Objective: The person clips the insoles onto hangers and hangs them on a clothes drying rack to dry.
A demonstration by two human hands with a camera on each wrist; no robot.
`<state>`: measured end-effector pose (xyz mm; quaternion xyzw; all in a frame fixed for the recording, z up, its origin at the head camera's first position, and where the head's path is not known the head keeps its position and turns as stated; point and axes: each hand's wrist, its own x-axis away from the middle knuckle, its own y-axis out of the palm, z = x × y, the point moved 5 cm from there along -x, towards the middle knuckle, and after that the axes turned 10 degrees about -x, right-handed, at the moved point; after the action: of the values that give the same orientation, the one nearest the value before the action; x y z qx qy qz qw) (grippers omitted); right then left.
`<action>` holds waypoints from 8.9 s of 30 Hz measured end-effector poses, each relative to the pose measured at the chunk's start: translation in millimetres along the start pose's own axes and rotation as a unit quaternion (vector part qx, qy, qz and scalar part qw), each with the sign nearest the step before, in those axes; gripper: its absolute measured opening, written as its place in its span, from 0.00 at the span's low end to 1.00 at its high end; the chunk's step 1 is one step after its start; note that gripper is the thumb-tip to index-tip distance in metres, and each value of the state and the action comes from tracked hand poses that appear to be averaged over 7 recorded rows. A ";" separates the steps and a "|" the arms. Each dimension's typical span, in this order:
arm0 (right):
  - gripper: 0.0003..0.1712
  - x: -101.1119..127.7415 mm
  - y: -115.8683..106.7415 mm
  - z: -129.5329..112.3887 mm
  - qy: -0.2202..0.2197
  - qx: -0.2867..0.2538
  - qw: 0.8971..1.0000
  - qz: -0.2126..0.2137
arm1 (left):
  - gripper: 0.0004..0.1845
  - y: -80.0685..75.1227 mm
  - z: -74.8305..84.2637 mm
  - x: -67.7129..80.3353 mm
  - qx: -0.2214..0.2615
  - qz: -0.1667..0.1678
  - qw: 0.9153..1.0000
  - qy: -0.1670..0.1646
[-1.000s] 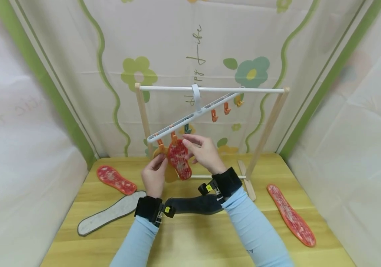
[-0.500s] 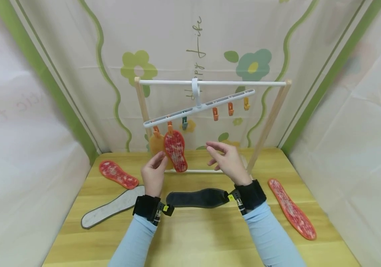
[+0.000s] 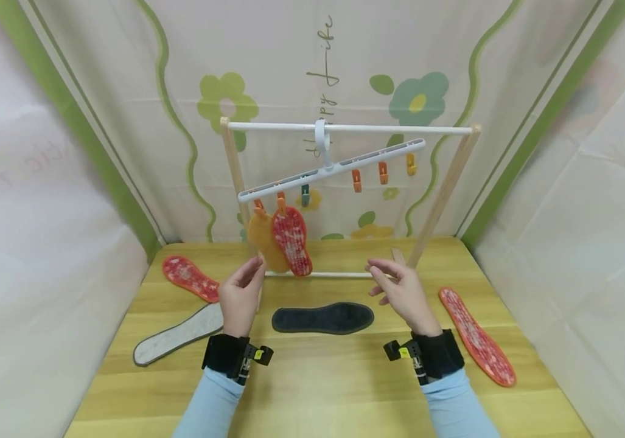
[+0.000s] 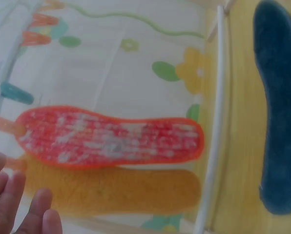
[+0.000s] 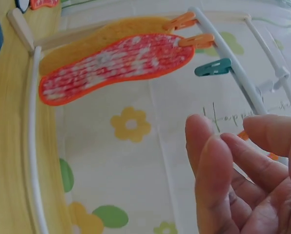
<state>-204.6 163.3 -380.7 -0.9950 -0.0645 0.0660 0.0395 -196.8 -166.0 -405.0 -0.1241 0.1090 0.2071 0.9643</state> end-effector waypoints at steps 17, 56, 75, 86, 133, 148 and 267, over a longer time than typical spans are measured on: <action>0.23 56.7 -30.1 48.4 0.029 0.079 0.990 0.113 | 0.19 -46.3 -64.5 21.5 -0.041 -0.029 0.998 -0.029; 0.24 126.7 -68.8 134.2 0.187 0.108 0.961 0.175 | 0.13 -33.4 -115.8 65.5 -0.111 -0.142 0.982 -0.059; 0.18 57.7 -10.7 131.3 0.083 0.232 0.967 0.057 | 0.13 -25.8 -111.4 76.7 -0.098 -0.161 0.980 -0.070; 0.26 0.2 28.5 130.4 -0.011 0.365 0.930 -0.025 | 0.11 -29.6 -109.1 78.8 -0.093 -0.165 0.979 -0.072; 0.29 16.3 20.5 150.3 0.045 0.352 0.935 0.023 | 0.12 -34.1 -108.1 84.0 -0.080 -0.164 0.980 -0.076; 0.19 56.7 -11.1 94.6 -0.025 0.168 0.965 0.199 | 0.11 -29.5 -107.9 82.2 -0.097 -0.162 0.980 -0.056; 0.15 -47.6 45.9 -14.6 -0.184 0.321 0.928 0.046 | 0.25 106.2 102.1 -89.4 0.123 -0.282 0.951 -0.002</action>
<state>-243.8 110.6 -364.2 -0.9012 0.0003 0.2672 0.3414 -305.4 -76.4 -305.7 -0.0298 0.0918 -0.0885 0.9914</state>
